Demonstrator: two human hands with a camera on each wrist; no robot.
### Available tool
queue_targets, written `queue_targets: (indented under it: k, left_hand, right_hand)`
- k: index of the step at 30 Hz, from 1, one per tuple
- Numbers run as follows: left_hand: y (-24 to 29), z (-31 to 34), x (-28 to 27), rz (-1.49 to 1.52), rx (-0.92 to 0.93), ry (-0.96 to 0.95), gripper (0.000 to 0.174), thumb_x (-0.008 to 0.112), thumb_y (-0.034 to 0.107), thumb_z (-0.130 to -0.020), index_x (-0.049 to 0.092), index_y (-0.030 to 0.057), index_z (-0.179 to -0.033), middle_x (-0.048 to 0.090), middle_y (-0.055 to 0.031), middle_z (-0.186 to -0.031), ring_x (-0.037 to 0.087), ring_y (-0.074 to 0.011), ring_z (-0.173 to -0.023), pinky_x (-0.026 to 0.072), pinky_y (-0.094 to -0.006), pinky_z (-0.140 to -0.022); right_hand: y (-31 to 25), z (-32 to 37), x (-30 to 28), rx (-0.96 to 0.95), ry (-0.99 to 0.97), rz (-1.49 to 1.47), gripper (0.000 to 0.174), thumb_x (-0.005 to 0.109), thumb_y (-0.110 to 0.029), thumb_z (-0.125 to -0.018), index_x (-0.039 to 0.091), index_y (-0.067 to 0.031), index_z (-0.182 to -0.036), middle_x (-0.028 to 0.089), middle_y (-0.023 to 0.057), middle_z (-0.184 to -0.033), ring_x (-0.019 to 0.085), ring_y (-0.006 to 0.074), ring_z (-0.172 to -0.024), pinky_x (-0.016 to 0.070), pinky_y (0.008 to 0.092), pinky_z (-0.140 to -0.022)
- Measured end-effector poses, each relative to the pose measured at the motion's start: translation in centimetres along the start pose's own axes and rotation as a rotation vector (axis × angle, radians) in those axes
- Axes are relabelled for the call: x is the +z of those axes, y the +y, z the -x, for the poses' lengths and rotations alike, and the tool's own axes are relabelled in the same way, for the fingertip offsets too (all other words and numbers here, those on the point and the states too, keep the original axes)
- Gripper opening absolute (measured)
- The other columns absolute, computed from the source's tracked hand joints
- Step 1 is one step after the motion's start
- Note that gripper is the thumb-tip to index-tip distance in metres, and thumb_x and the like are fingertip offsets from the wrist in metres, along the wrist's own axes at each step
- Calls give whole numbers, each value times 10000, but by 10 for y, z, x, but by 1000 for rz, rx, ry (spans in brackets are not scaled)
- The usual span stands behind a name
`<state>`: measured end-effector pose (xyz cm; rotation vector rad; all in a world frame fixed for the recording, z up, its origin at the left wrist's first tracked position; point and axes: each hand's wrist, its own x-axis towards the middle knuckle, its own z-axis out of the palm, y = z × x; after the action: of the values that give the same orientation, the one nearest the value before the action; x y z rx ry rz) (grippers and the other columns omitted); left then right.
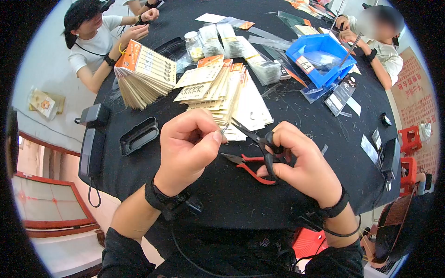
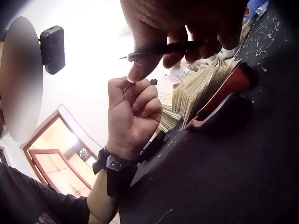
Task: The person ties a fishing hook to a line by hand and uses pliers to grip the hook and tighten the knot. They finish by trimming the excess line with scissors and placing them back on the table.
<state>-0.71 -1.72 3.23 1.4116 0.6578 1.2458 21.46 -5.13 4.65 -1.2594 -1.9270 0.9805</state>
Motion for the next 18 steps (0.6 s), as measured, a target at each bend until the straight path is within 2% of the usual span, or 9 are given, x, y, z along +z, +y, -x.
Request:
queue_targets:
  k: [1, 4, 6, 7, 10, 12, 13, 18]
  left_hand:
    - [-2, 0, 0, 6, 13, 14, 45, 605, -39, -781, 590, -2, -758, 549, 44, -676, 449, 12, -593, 334, -165, -504]
    - [-1, 0, 2, 47, -23, 22, 51, 603, -37, -781, 588, -1, -750, 547, 45, -669, 448, 12, -587, 333, -167, -500]
    - [3, 1, 1, -15, -35, -6, 67, 572, -33, -789, 556, 3, -735, 544, -1, -706, 464, -39, -634, 366, -195, -577]
    - [4, 1, 1, -46, -41, -20, 76, 557, -31, -793, 540, 5, -728, 543, -24, -725, 472, -64, -657, 383, -209, -615]
    - [4, 1, 1, -43, -27, -31, 76, 559, -33, -788, 533, 4, -727, 535, -24, -719, 467, -66, -647, 378, -211, -606]
    - [-1, 1, 0, -44, 16, -24, 57, 592, -33, -773, 570, 3, -735, 542, 22, -684, 442, -14, -604, 345, -181, -540]
    - [-3, 0, 0, -43, 39, -21, 49, 608, -33, -766, 588, 3, -739, 545, 45, -667, 429, 11, -582, 329, -166, -507]
    - [-2, 2, 0, -35, 59, -64, 46, 607, -35, -760, 576, -4, -746, 539, 31, -710, 428, 5, -594, 330, -171, -511]
  right_hand:
    - [-1, 1, 0, 3, -6, -26, 298, 735, -50, -669, 490, -13, -835, 458, 42, -852, 454, 121, -726, 366, 241, -590]
    - [-2, 3, 1, 28, 13, -92, 374, 770, -83, -662, 473, -8, -877, 438, 46, -906, 441, 113, -753, 370, 248, -591]
    - [-2, 5, 2, 67, 70, -118, 444, 805, -129, -636, 467, -4, -895, 424, 54, -935, 440, 106, -779, 373, 241, -597]
    - [-4, 4, 3, 26, 100, -110, 452, 817, -152, -617, 472, -6, -871, 436, 52, -907, 449, 107, -757, 375, 240, -586]
    - [-9, 2, 1, -79, 133, -8, 463, 843, -208, -567, 486, -18, -793, 466, 45, -808, 471, 112, -680, 378, 239, -547]
    - [-7, -1, -5, -121, 82, 168, 452, 848, -229, -542, 491, -30, -734, 477, 33, -721, 478, 122, -610, 374, 242, -511]
    - [-8, -2, -1, -141, 164, 150, 392, 828, -199, -552, 487, -41, -664, 464, 19, -611, 448, 131, -512, 355, 247, -467]
    - [-5, 0, -3, -111, 146, 188, 359, 816, -180, -554, 501, -42, -657, 467, 16, -605, 430, 114, -496, 327, 248, -453]
